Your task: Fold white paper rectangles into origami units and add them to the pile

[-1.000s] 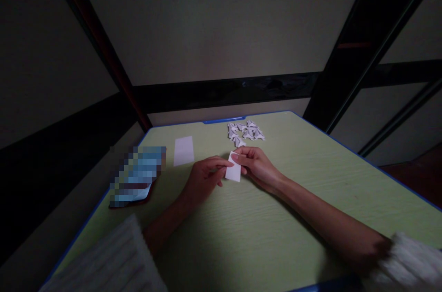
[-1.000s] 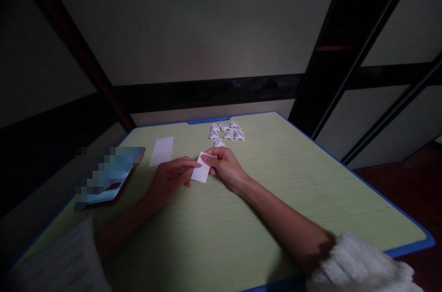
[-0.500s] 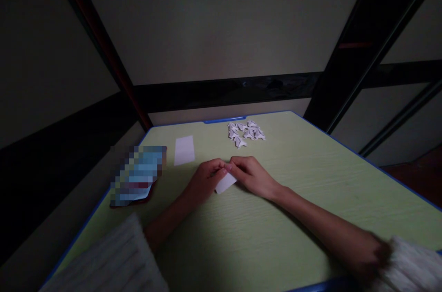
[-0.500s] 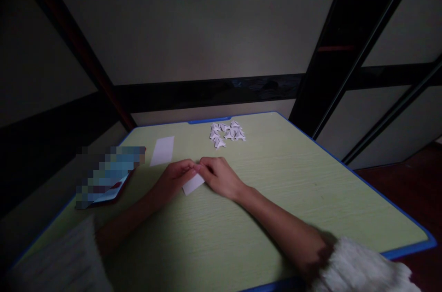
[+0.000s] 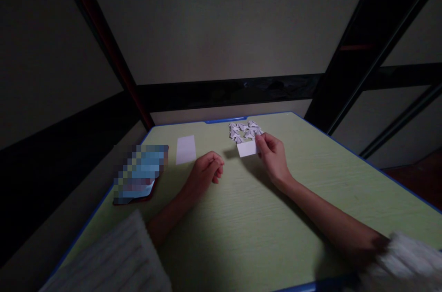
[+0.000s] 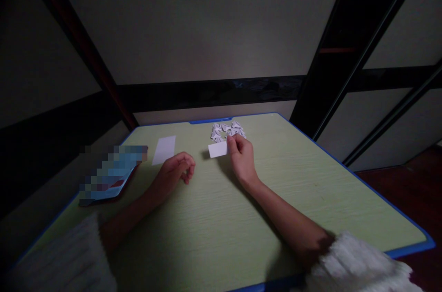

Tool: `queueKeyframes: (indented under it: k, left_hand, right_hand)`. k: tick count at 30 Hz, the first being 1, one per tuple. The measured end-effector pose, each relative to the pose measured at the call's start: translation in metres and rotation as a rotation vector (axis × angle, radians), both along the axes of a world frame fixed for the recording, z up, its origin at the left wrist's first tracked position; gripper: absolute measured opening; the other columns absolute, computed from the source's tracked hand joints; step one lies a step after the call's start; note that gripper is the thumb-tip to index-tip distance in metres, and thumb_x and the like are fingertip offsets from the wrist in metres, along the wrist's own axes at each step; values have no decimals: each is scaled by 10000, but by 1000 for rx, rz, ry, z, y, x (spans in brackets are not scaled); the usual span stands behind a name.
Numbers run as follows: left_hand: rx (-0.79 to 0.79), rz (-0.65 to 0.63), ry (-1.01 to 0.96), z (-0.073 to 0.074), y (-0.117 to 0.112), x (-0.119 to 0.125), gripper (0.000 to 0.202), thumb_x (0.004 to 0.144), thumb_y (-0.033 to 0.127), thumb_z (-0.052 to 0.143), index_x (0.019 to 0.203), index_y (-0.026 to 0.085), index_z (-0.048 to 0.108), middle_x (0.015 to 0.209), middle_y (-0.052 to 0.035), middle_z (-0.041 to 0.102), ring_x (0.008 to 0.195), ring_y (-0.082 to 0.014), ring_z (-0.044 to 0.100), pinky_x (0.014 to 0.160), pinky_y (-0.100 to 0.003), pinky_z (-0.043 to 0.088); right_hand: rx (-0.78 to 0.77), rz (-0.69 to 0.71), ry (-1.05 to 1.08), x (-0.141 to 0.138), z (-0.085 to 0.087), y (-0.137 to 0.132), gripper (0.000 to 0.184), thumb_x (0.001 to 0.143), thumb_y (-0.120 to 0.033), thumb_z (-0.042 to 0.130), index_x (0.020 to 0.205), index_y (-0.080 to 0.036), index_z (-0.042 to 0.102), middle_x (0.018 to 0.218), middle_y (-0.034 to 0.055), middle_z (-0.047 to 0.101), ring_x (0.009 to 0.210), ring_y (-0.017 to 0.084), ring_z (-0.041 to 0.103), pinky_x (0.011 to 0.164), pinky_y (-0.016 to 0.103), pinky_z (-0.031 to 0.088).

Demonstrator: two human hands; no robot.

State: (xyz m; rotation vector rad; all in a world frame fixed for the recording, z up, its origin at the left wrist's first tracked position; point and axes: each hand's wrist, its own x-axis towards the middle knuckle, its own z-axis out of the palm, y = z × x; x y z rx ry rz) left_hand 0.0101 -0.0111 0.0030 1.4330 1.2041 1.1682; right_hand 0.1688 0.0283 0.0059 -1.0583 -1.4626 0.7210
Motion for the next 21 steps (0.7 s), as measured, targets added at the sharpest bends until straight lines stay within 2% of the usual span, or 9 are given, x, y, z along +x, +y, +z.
queueKeyframes:
  k: [2,5,9,11,14,17,19,21]
  left_hand:
    - [-15,12,-28,1,0,2,128,686,270,427,688,154,479,594,19,515,478,-77,465,367,-172,358]
    - [-11,-14,18,2,0,4,166,673,291,464,600,144,487,551,7,527,475,-81,476,391,-180,381]
    - [42,147,31,3,2,1,190,681,280,458,545,148,474,475,31,485,420,-69,442,406,-184,377]
    - [64,189,50,4,2,0,189,683,269,452,532,154,460,455,45,457,408,-67,424,400,-181,359]
    - [81,120,101,3,0,2,197,689,270,450,522,168,427,428,64,406,385,-67,391,370,-180,316]
    - [83,33,130,1,-3,5,199,703,292,444,542,177,419,431,73,390,378,-69,376,360,-182,292]
    - [94,41,128,1,-4,6,207,705,297,445,538,177,419,430,75,376,373,-65,355,359,-182,276]
    - [111,104,99,2,-5,6,214,702,291,448,525,175,415,430,75,362,376,-62,339,358,-181,262]
  right_hand:
    - [4,74,-14,-3,-1,-2,270,775,-317,385,546,-173,380,499,-36,344,474,81,315,450,214,247]
    - [11,183,-71,-10,-3,-8,262,784,-318,376,566,-174,377,500,-40,344,474,80,322,455,211,259]
    - [-7,305,-187,-14,-5,-13,225,790,-295,370,613,-164,410,526,-36,378,496,83,347,470,205,271]
    - [-22,395,-259,-14,-5,-16,198,796,-265,361,653,-155,444,541,-32,402,505,83,364,480,202,281]
    - [-32,501,-335,-15,-3,-22,174,799,-238,356,697,-148,465,574,-22,439,529,83,394,499,199,297]
    - [-42,538,-342,-16,0,-27,180,802,-241,347,692,-148,454,586,-19,444,540,82,401,505,197,300]
    - [-62,554,-323,-18,2,-28,168,797,-231,348,678,-152,435,574,-25,427,528,78,388,491,193,291]
    - [-87,572,-291,-19,4,-28,143,784,-205,356,664,-158,415,557,-35,405,505,70,368,472,186,275]
